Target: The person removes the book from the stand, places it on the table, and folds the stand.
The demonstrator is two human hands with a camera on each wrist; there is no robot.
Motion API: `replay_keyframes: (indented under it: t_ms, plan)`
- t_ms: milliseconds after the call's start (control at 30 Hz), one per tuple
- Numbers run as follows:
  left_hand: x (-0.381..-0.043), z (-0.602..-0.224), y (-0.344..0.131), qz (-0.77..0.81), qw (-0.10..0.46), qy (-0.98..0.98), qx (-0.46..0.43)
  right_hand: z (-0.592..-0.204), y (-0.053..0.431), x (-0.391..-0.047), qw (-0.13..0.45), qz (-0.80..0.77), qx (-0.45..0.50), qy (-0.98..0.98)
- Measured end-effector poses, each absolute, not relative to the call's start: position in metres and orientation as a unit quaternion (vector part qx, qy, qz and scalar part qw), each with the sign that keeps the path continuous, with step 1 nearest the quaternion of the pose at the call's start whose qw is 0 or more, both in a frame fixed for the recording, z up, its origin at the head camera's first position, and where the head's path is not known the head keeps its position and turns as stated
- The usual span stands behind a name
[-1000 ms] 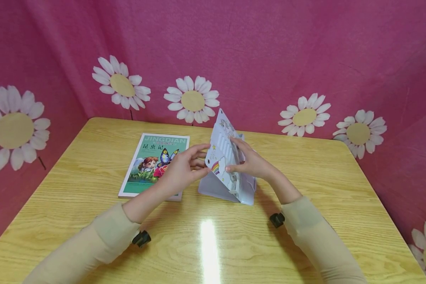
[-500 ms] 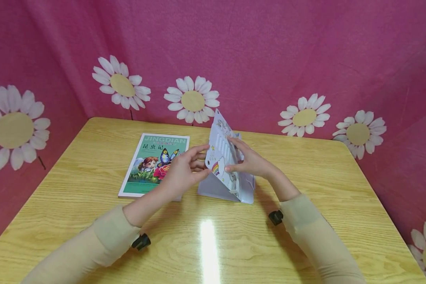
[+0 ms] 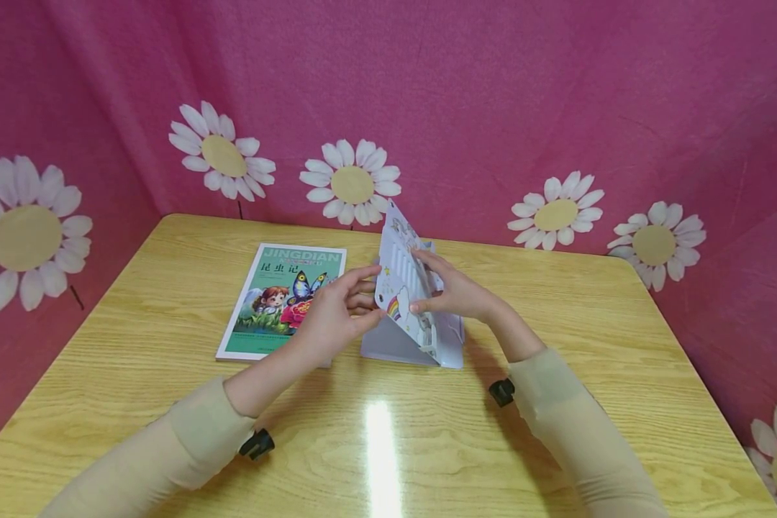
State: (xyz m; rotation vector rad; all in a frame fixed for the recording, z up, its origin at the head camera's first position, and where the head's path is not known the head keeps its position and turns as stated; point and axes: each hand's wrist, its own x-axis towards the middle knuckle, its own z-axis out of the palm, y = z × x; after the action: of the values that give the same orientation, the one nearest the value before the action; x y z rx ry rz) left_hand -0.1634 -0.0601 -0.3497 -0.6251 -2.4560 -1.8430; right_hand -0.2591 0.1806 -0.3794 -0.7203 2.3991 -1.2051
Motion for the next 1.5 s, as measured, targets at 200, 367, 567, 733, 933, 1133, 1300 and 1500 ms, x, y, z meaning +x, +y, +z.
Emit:
replay_keyframes:
  t_ms: [200,367,567,733,933,1133,1300,1500]
  plan:
    - [-0.163,-0.349,-0.06,-0.593,-0.003,-0.782,-0.194,-0.379,0.18,-0.26,0.188,-0.426,-0.258,0.847]
    - [-0.162,-0.348,-0.062,-0.594,-0.008,-0.781,-0.191,-0.379,0.18,-0.261,0.189,-0.429,-0.259,0.844]
    - [-0.167,-0.35,-0.067,-0.603,-0.015,-0.773,-0.199,-0.383,0.18,-0.261,0.181,-0.433,-0.265,0.842]
    - [-0.174,-0.355,-0.074,-0.63,-0.023,-0.745,-0.219,-0.384,0.181,-0.256,0.157,-0.429,-0.268,0.848]
    - [-0.18,-0.361,-0.079,-0.666,-0.04,-0.71,-0.225,-0.379,0.181,-0.238,0.11,-0.428,-0.252,0.861]
    - [-0.181,-0.366,-0.078,-0.691,-0.04,-0.685,-0.228,-0.369,0.18,-0.215,0.084,-0.433,-0.247,0.863]
    - [-0.182,-0.367,-0.077,-0.694,-0.037,-0.679,-0.234,-0.366,0.178,-0.2,0.082,-0.431,-0.247,0.864]
    - [-0.182,-0.365,-0.073,-0.692,-0.034,-0.678,-0.248,-0.366,0.176,-0.188,0.078,-0.432,-0.255,0.861]
